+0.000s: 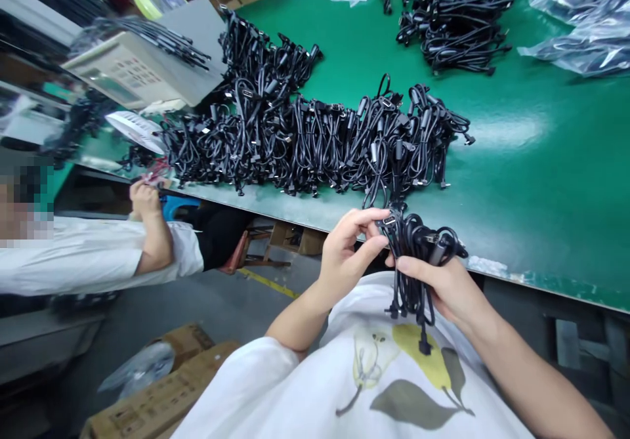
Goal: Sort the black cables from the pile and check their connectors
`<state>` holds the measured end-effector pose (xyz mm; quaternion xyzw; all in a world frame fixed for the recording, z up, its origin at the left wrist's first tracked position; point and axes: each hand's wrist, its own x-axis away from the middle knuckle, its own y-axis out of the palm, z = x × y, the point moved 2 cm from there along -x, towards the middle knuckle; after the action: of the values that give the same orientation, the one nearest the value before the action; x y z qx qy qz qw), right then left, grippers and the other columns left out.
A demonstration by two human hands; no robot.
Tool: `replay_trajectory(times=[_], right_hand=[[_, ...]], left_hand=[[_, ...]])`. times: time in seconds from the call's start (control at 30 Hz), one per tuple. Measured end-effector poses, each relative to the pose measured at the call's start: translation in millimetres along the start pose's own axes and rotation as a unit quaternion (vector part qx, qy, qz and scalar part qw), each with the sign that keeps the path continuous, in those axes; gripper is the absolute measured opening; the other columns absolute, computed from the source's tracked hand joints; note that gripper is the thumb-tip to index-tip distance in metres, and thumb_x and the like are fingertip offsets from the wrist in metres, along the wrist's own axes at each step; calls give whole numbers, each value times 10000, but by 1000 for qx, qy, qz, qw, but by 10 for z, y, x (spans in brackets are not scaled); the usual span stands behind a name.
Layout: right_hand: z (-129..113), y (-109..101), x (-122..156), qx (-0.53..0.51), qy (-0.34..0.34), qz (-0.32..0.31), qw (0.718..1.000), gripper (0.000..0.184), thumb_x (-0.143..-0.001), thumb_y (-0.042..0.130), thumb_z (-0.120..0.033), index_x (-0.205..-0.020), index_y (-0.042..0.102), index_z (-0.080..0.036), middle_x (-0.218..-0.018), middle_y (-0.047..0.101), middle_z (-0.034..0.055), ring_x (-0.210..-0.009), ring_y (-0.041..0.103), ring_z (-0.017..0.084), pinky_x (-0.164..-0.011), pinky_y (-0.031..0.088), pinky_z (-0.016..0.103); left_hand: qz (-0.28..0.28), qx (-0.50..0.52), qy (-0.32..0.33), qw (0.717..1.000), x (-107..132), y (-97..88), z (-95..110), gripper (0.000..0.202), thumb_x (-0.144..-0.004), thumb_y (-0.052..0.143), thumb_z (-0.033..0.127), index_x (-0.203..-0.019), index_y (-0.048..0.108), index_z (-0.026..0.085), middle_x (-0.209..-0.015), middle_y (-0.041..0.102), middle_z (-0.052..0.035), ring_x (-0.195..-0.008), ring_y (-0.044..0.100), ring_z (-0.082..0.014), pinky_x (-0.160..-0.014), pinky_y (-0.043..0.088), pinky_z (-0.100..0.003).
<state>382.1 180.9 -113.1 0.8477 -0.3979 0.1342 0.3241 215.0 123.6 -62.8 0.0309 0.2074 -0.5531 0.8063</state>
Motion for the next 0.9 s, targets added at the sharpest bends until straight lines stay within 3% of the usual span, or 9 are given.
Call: replay_trajectory(times=[0.17, 0.37, 0.77, 0.83, 0.9], right_hand=[[21, -29, -3, 5, 15, 8, 1000, 312, -641, 944, -407, -912, 864, -274, -909, 812, 67, -921, 759, 307, -869, 618, 397], [55, -19, -7, 4, 14, 19, 1000, 333, -632, 937, -403, -940, 869, -295, -933, 816, 64, -933, 759, 325, -961, 600, 457], [40, 5, 7, 5, 6, 34, 999, 315, -638, 938, -422, -917, 870, -294, -915, 815, 65, -909, 757, 321, -934, 601, 457], [37, -3, 11, 4, 13, 35, 999, 318, -622, 946, -429, -900, 867, -295, -912, 815, 62, -912, 755, 323, -920, 606, 455], [26, -13, 13, 3, 20, 34, 999, 302, -626, 946, -428, -879, 863, -285, -917, 813, 60, -926, 753, 321, -892, 615, 436]], left_hand=[[5, 12, 4, 1000, -4, 16, 27, 285, -959, 707, 232, -1243, 698, 213, -735, 643, 28, -713, 572, -109, -694, 494, -245], [3, 13, -9, 1000, 1, 13, 5, 284, -964, 705, 276, -1240, 699, 212, -722, 649, 28, -704, 602, -114, -688, 503, -257], [0, 9, -24, 1000, 0, 16, -43, 256, -966, 707, 308, -1204, 694, 213, -747, 599, 27, -695, 570, -100, -691, 511, -245], [12, 16, -43, 999, 27, 1, 2, 295, -974, 694, 348, -1247, 665, 238, -774, 571, 24, -693, 558, -100, -679, 527, -245], [42, 49, -54, 996, 82, -63, 186, 323, -1018, 613, 408, -1323, 599, 301, -794, 532, 22, -659, 532, -99, -611, 535, -239]])
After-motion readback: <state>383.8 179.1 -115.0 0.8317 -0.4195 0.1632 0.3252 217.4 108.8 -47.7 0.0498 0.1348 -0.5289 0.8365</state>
